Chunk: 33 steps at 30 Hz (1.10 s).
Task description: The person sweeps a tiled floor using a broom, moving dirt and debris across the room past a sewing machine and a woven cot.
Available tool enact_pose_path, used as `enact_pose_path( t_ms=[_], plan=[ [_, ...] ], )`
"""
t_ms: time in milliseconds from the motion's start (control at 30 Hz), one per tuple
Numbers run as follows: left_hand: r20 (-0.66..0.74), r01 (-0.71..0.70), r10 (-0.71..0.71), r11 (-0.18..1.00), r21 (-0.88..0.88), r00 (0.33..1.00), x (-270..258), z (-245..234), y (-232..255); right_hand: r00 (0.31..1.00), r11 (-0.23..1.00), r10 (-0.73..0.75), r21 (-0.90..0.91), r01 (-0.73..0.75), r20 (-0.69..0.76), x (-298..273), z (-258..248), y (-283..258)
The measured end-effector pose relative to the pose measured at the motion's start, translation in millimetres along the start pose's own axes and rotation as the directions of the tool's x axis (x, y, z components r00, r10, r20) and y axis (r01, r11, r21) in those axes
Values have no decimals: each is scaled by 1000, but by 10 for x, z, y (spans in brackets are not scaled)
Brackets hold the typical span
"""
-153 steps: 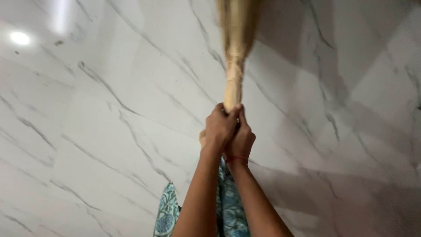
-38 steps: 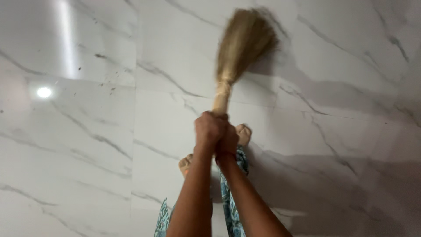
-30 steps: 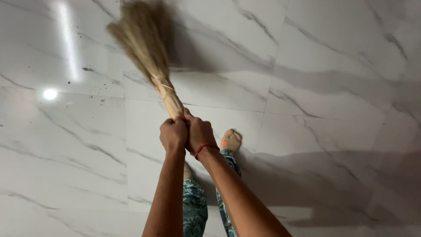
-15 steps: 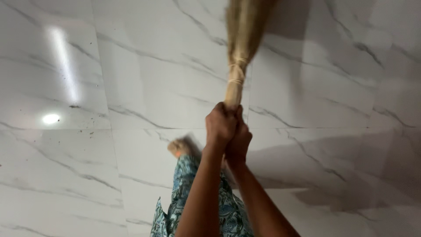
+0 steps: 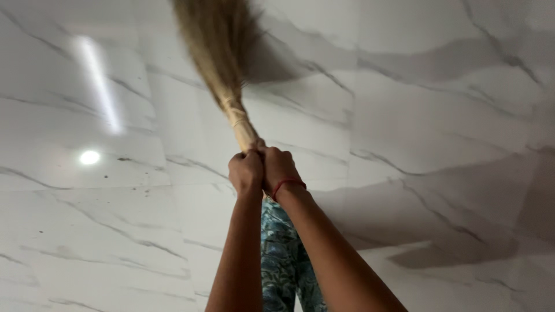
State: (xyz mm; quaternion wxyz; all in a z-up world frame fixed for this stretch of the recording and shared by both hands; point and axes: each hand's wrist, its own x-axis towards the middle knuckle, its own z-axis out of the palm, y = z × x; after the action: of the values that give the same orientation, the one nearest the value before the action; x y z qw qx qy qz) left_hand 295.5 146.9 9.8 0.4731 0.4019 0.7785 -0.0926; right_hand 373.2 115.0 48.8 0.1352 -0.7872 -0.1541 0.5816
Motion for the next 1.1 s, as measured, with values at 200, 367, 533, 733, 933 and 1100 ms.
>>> enact_pose_path(
  t_ms=[200,367,533,733,933,1100],
  plan=[
    [-109,-17,12,999,-46,994,-294,-306,407,998,997,-53,65,50,42,-203,-169,-418],
    [93,-135,152,977,-167,984,-880,-115,813,972,928,-85,339,158,-219,-388,-485,-78],
    [215,-365,376,926,-92,901,-709,428,1205,847,931,95,348,111,-523,71,-691,274],
    [287,-336,294,935,113,912,-320,1091,1670,845,959,-226,-264,105,-484,576,-1291,354],
    [99,-107,107,994,-8,989,-42,1174,1815,994,989,55,145,-41,-91,946,-1749,-148],
    [4,85,-85,990,-110,996,-94,898,2095,997,956,71,286,-70,7,940,-1904,-588]
  ],
)
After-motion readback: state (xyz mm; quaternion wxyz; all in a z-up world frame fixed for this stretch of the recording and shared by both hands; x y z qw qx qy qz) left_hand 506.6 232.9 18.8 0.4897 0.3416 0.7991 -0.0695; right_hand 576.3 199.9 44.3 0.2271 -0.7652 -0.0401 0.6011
